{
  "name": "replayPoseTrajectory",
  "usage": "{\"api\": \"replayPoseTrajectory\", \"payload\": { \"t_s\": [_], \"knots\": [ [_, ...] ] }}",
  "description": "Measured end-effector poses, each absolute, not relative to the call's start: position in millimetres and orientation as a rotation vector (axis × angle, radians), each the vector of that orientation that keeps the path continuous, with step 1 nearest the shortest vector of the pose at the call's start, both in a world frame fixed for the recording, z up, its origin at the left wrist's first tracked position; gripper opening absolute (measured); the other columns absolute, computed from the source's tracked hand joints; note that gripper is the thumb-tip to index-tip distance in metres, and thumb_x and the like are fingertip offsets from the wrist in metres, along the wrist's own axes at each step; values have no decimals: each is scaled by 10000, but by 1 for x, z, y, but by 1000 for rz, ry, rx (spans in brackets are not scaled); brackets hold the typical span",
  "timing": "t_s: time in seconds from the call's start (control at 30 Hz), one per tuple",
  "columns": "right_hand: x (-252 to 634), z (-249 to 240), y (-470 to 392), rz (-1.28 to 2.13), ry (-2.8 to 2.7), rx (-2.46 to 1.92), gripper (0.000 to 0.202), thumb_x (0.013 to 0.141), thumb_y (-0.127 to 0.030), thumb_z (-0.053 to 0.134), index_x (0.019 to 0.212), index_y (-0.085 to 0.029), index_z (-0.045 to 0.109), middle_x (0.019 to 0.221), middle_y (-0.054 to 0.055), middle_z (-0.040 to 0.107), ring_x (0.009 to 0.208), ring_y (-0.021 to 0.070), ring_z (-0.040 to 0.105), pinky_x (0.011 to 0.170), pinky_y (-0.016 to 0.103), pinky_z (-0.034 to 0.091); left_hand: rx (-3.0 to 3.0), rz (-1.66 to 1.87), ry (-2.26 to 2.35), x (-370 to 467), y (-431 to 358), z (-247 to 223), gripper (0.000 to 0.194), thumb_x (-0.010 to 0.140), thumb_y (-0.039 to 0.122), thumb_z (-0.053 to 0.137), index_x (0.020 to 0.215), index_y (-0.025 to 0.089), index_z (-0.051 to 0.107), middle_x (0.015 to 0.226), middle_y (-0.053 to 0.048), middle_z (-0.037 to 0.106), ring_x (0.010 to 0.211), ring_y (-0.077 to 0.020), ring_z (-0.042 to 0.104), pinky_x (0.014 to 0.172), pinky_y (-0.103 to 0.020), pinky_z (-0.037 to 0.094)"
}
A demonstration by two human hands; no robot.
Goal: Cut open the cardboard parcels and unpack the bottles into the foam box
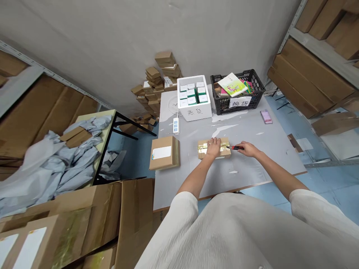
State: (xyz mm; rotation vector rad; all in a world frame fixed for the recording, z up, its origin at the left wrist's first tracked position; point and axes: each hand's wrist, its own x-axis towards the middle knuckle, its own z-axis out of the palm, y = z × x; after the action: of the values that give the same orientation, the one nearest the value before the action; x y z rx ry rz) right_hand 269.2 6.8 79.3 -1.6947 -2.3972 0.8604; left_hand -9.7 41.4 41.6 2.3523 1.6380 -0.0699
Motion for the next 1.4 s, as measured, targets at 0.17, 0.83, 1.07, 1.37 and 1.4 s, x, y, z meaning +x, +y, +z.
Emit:
{"api": "replayPoseTrajectory", "payload": {
  "t_s": [0.17, 0.83, 1.07, 1.37, 1.4],
  "knots": [
    [267, 75, 6, 864, -2363, -1694, 395, 1004, -348, 661, 1386, -301, 749, 1140, 83, 760, 1046, 264, 710, 917, 338, 537, 2374, -91, 1647, -8, 39, 37, 613, 1057, 192, 313, 1663, 141, 387, 1730, -227, 368, 1622, -390, 311, 1300, -658, 236],
    [275, 58, 1, 720, -2236, -1786, 369, 1006, -362, 647, 1350, -262, 733, 1227, 100, 735, 1104, 280, 698, 936, 373, 551, 2342, 8, 1633, -13, 32, 32, 682, 1017, 172, 361, 1699, 170, 346, 1770, -195, 317, 1672, -356, 222, 1341, -646, 148],
    [274, 51, 6, 757, -2247, -1694, 350, 969, -343, 663, 1301, -259, 735, 1199, 98, 729, 1100, 284, 690, 971, 393, 546, 2330, 28, 1638, -13, 26, 29, 678, 1028, 205, 387, 1704, 190, 333, 1774, -195, 306, 1678, -355, 204, 1337, -663, 129],
    [300, 51, 26, 654, -2052, -1770, 414, 981, -353, 611, 1368, -229, 690, 1228, 129, 715, 1115, 307, 677, 976, 412, 544, 2356, 26, 1662, -15, 20, 28, 634, 1048, 200, 346, 1680, 173, 377, 1769, -183, 326, 1673, -346, 224, 1345, -637, 139],
    [305, 52, 30, 639, -2039, -1788, 419, 972, -357, 624, 1364, -227, 690, 1234, 132, 713, 1116, 313, 674, 970, 415, 545, 2356, 24, 1662, -15, 19, 29, 632, 1051, 207, 348, 1682, 179, 375, 1768, -180, 329, 1672, -346, 229, 1345, -636, 142]
  ]
}}
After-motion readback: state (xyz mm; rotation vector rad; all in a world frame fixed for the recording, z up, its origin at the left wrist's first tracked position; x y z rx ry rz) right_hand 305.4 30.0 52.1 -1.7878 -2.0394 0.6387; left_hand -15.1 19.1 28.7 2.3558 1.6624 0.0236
